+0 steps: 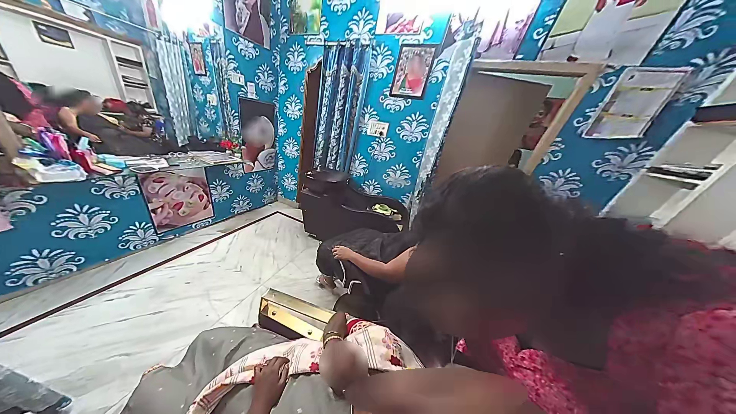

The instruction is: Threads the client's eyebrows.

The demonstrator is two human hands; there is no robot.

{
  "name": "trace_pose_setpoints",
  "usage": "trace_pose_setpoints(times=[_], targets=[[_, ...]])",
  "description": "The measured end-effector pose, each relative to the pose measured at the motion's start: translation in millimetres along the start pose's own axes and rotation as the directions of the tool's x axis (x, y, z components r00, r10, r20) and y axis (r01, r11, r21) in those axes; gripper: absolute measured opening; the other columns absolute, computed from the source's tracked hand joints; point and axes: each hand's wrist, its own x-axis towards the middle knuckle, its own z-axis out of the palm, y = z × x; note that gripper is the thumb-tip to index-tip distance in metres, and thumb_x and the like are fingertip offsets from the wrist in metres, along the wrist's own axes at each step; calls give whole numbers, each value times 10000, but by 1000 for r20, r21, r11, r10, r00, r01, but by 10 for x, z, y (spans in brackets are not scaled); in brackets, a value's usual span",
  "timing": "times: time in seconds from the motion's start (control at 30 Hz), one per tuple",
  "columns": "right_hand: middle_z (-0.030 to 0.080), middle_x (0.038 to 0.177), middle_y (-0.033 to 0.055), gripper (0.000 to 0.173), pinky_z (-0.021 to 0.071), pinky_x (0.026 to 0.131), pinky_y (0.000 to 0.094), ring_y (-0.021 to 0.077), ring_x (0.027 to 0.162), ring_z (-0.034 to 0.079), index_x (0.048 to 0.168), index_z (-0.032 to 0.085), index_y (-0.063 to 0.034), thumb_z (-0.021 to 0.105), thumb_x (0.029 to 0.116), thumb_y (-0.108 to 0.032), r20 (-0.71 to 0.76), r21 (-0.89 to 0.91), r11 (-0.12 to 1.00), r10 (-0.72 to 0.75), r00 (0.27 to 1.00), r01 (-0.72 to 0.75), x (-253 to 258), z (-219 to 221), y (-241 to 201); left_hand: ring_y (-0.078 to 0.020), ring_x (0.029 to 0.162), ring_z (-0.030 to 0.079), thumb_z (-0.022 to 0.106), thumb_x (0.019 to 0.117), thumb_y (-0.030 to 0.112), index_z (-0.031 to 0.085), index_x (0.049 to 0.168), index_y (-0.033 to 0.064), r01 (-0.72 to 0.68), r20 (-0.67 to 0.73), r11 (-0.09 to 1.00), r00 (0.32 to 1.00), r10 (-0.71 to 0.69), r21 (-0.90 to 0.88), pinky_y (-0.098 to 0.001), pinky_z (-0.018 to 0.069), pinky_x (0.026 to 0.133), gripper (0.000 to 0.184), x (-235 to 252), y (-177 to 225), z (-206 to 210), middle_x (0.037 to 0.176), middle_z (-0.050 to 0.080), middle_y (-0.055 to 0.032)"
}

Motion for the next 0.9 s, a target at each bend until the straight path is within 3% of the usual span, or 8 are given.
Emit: trace_pose_setpoints(times=[0.1, 0.2, 0.27, 0.37, 0.57, 0.67, 0.77, 0.9], targets=[[715, 1093, 183, 353, 423, 1055, 340, 288, 1182, 620, 1181, 679, 73, 362, 1038, 16, 601, -178, 931, 360, 714, -320, 553, -716, -359, -300, 1300, 589, 448, 1056, 302, 704, 1284, 152, -5, -10, 1000, 1000, 5, 1, -616, 340, 1127, 374, -15, 3, 2, 1359, 667, -77], [682, 1221, 235, 380, 399, 1079, 342, 307, 1243, 595, 1298, 609, 109, 352, 1025, 49, 700, -173, 835, 477, 531, -522, 896, -949, -577, -316, 1321, 575, 468, 1063, 267, 700, 1295, 133, 6, 12, 1000, 1000, -6, -1, -633, 310, 1135, 354, -55, 107, -95, 1373, 659, -95], [691, 1236, 225, 354, 403, 1083, 340, 300, 1231, 612, 1260, 631, 117, 378, 1021, 51, 669, -108, 812, 486, 562, -573, 841, -884, -575, -303, 1313, 582, 458, 1061, 287, 702, 1292, 144, -13, -14, 1000, 1000, 13, 9, -626, 313, 1138, 364, -46, 51, -44, 1364, 665, -82], [715, 837, 208, 238, 526, 911, 395, 339, 893, 705, 778, 700, 73, 519, 931, 61, 196, 153, 980, 93, 976, -125, 161, -160, -90, -322, 1310, 583, 448, 1059, 279, 697, 1294, 116, -7, 11, 1000, 1000, 7, -1, -611, 319, 1142, 380, -153, 219, -262, 1362, 665, -105], [724, 834, 173, 251, 517, 907, 374, 314, 919, 693, 702, 688, 36, 543, 900, 85, 19, 152, 987, 44, 999, -46, 184, 73, -1, -379, 1398, 496, 433, 1085, 232, 626, 1384, 69, 34, 172, 999, 985, -29, -27, -640, 232, 1177, 391, -247, 449, -602, 1455, 593, -145], [726, 888, 196, 226, 492, 975, 327, 288, 1018, 685, 785, 695, 80, 514, 920, 67, 191, 72, 951, 282, 940, -299, 274, -297, -188, -317, 1254, 621, 475, 1040, 290, 729, 1239, 143, -50, -88, 999, 995, 52, 21, -643, 358, 1097, 355, -25, -27, 65, 1308, 695, -83], [723, 1156, 234, 261, 443, 1063, 317, 292, 1186, 655, 1064, 702, 150, 470, 945, 145, 404, -207, 666, 726, 557, -717, 913, -893, -841, -296, 1280, 605, 461, 1048, 307, 713, 1271, 163, -23, -39, 999, 999, 24, 31, -623, 343, 1121, 366, 14, -46, 82, 1341, 679, -62], [666, 1224, 260, 324, 383, 1072, 306, 303, 1240, 580, 1181, 630, 163, 381, 996, 71, 644, -31, 747, 524, 558, -664, 753, -908, -403, -323, 1289, 599, 494, 1051, 275, 712, 1275, 140, 5, -27, 1000, 1000, -5, 14, -638, 332, 1121, 340, -52, 17, -49, 1346, 676, -87]])
